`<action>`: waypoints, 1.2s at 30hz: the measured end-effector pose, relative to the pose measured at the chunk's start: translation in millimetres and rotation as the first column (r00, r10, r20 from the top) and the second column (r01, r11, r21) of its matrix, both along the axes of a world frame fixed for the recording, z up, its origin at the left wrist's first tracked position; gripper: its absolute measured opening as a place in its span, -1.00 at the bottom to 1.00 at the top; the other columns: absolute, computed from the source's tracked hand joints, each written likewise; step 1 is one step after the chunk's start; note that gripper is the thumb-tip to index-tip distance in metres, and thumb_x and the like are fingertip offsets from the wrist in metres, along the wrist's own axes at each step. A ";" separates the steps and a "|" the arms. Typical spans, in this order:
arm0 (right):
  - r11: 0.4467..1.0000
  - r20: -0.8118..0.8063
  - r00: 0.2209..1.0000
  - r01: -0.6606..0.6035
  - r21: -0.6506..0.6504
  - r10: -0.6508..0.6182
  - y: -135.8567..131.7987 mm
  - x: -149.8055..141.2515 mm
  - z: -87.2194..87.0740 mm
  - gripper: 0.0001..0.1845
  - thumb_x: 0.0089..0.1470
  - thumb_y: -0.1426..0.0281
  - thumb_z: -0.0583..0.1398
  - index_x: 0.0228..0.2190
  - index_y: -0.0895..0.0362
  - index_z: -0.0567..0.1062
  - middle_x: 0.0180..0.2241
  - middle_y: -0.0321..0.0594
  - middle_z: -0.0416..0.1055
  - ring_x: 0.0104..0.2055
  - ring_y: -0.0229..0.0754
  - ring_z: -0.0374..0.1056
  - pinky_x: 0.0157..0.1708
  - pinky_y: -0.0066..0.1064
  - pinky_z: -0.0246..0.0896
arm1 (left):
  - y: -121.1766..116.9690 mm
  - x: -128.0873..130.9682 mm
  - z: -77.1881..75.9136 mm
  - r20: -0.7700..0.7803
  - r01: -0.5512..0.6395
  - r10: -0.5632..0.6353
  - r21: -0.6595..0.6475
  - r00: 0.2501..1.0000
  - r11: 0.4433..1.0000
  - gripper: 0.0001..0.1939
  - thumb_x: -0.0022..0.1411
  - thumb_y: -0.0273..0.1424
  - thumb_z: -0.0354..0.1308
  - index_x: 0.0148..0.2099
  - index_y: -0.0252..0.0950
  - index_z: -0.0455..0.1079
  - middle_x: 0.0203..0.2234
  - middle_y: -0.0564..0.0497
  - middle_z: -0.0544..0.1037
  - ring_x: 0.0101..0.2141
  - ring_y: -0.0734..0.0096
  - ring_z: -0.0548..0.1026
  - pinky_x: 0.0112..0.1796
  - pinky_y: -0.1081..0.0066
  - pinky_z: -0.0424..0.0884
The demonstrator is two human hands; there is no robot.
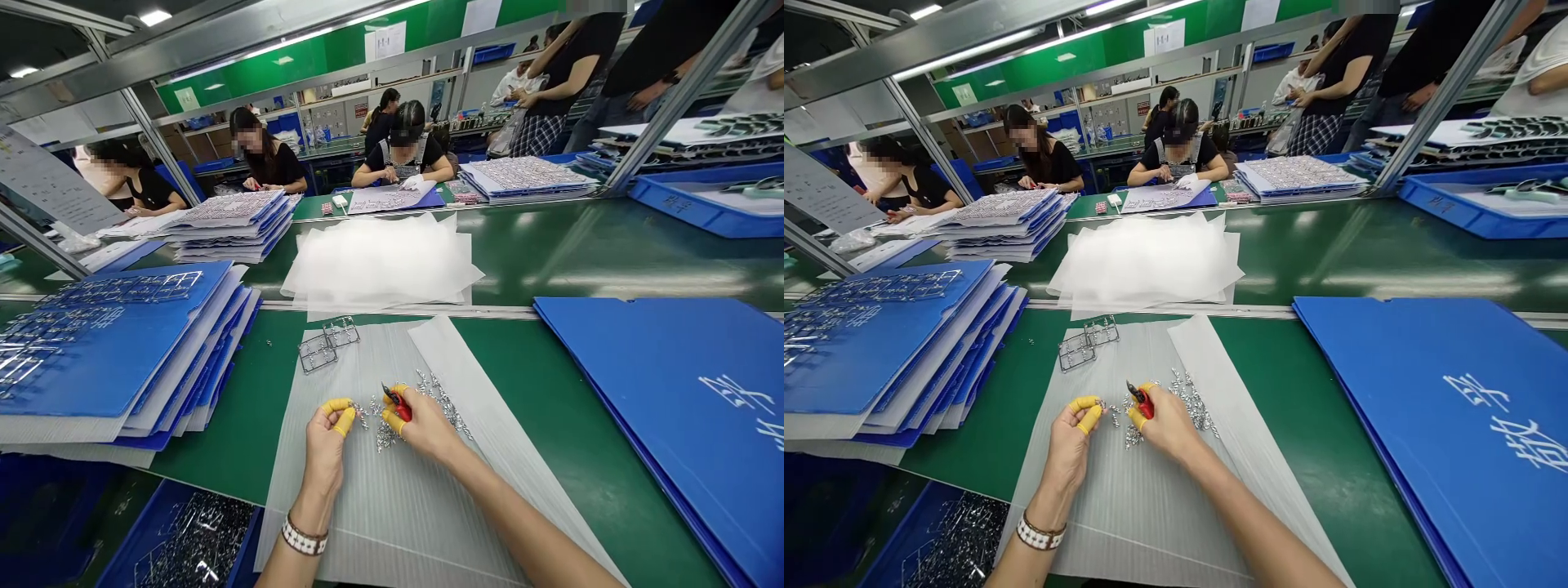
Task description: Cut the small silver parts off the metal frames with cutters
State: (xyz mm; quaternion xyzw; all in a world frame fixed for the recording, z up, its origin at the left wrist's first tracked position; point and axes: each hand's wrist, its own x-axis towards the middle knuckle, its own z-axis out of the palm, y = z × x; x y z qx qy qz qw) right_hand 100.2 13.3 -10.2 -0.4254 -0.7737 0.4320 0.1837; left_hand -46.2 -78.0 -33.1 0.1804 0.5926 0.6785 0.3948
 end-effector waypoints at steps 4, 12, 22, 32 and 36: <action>0.998 0.116 0.992 -0.047 0.047 0.041 -2.1 3.6 3.7 -0.89 -0.05 0.39 0.12 -0.40 0.12 0.41 -0.50 -0.31 0.38 -0.46 -0.21 0.27 -0.48 -0.44 0.02 | 1.8 1.3 -4.0 -0.077 -0.002 0.001 -0.003 0.997 1.000 -0.70 -0.11 -0.31 0.34 -0.30 -0.34 0.44 -0.45 -0.01 0.53 -0.39 0.41 0.48 -0.28 0.40 0.37; 0.990 0.215 0.972 -0.113 0.088 0.092 -5.2 6.7 11.0 -0.97 -0.03 0.44 0.13 -0.44 0.12 0.36 -0.55 -0.35 0.32 -0.52 -0.27 0.18 -0.52 -0.46 -0.10 | -2.3 3.2 -7.8 -0.291 0.003 -0.007 -0.014 0.957 1.000 -0.75 -0.08 -0.34 0.31 -0.29 -0.31 0.48 -0.39 -0.03 0.54 -0.33 0.37 0.47 -0.22 0.37 0.36; 0.984 0.245 0.966 -0.117 0.138 0.080 -2.0 16.0 4.2 -0.96 -0.04 0.46 0.13 -0.48 0.10 0.32 -0.55 -0.36 0.28 -0.54 -0.27 0.18 -0.54 -0.45 -0.16 | 4.7 6.0 -11.0 -0.358 0.062 -0.079 -0.059 0.930 0.996 -0.79 -0.03 -0.35 0.27 -0.29 -0.31 0.48 -0.39 -0.04 0.55 -0.34 0.35 0.47 -0.24 0.37 0.36; 0.981 0.280 0.958 -0.116 0.154 0.069 5.4 22.8 4.8 -0.95 -0.01 0.41 0.13 -0.47 0.10 0.31 -0.49 -0.32 0.33 -0.49 -0.24 0.23 -0.52 -0.44 -0.08 | 15.0 8.5 -12.5 -0.259 0.130 -0.146 -0.076 0.955 0.989 -0.74 -0.06 -0.27 0.28 -0.32 -0.33 0.47 -0.45 -0.05 0.56 -0.41 0.37 0.50 -0.32 0.40 0.38; 0.985 0.213 0.976 -0.072 0.156 0.038 4.6 24.4 7.0 -0.92 0.00 0.39 0.09 -0.50 0.09 0.27 -0.52 -0.30 0.31 -0.49 -0.21 0.23 -0.51 -0.42 0.00 | 19.2 11.1 -11.3 -0.283 0.155 -0.171 -0.080 0.944 0.985 -0.76 -0.03 -0.28 0.25 -0.31 -0.33 0.47 -0.47 -0.04 0.56 -0.41 0.37 0.50 -0.33 0.41 0.38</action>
